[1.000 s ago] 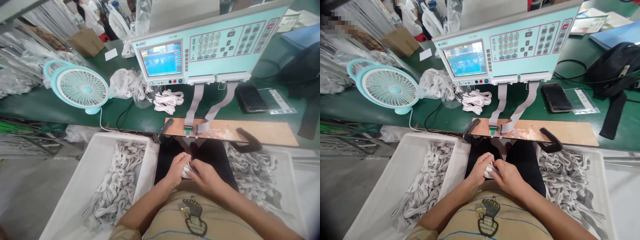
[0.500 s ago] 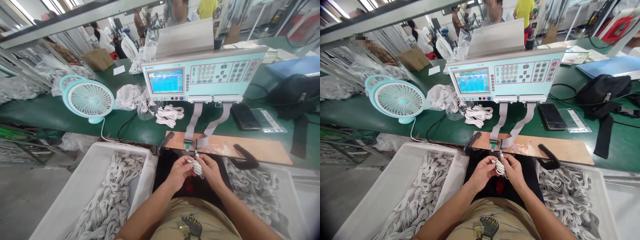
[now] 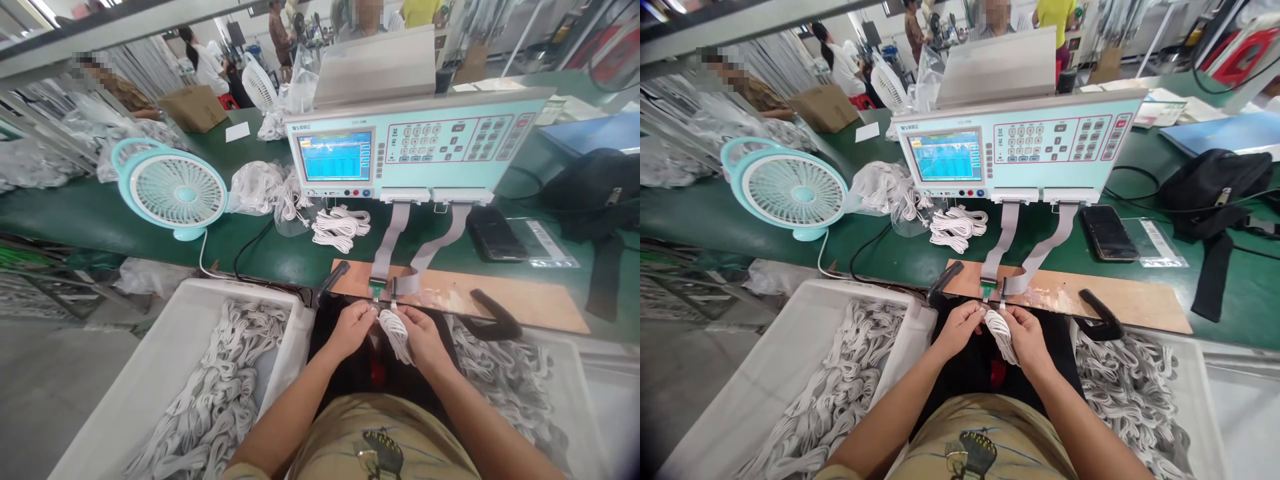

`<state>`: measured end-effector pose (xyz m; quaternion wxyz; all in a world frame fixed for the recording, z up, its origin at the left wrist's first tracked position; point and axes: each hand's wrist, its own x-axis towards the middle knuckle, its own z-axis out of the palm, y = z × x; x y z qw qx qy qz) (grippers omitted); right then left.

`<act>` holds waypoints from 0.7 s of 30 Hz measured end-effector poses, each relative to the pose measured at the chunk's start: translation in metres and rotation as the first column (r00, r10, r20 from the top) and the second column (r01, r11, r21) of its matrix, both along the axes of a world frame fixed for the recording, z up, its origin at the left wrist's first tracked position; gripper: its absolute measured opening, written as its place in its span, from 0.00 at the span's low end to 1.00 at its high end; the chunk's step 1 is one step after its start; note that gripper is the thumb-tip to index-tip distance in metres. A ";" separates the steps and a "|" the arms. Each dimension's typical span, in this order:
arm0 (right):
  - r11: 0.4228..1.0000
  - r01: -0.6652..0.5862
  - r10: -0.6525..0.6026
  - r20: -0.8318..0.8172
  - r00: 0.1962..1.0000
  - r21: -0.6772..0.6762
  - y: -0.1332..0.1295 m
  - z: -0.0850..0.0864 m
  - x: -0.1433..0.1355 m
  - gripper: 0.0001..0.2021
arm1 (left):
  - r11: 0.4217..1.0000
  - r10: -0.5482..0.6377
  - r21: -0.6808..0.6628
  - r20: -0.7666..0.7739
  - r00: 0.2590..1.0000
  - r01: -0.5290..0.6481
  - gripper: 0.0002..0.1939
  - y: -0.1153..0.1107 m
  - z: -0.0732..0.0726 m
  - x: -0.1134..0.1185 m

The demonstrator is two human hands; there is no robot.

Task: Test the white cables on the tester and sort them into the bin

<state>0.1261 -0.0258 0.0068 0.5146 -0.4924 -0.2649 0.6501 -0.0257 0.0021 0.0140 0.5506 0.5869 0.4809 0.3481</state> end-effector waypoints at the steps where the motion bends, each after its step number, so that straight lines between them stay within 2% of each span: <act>1: 1.000 0.020 -0.020 -0.030 0.999 -0.012 0.001 -0.001 -0.001 0.14 | 1.000 0.019 -0.004 0.002 1.000 -0.019 0.15 0.001 -0.001 0.001; 4: 0.997 0.068 -0.069 -0.068 0.995 -0.028 0.003 -0.004 -0.005 0.14 | 0.997 0.077 -0.025 0.024 0.997 -0.076 0.14 0.002 -0.005 0.005; 10: 0.998 0.066 -0.067 -0.068 0.995 -0.022 0.003 -0.002 -0.005 0.15 | 0.990 0.140 -0.019 0.077 0.987 -0.139 0.14 0.000 -0.010 0.009; 15: 0.999 0.040 -0.040 -0.012 0.999 -0.030 0.003 0.000 -0.004 0.15 | 0.983 0.179 -0.055 0.120 0.977 -0.173 0.13 0.001 -0.008 0.012; 18: 0.999 0.024 -0.025 -0.029 0.999 -0.028 0.003 0.000 -0.003 0.15 | 0.970 0.227 -0.125 0.165 0.960 -0.208 0.13 0.000 -0.006 0.016; 21: 0.999 0.017 -0.018 -0.049 0.999 -0.028 0.003 0.001 -0.003 0.14 | 0.963 0.258 -0.124 0.171 0.951 -0.239 0.14 -0.002 -0.006 0.019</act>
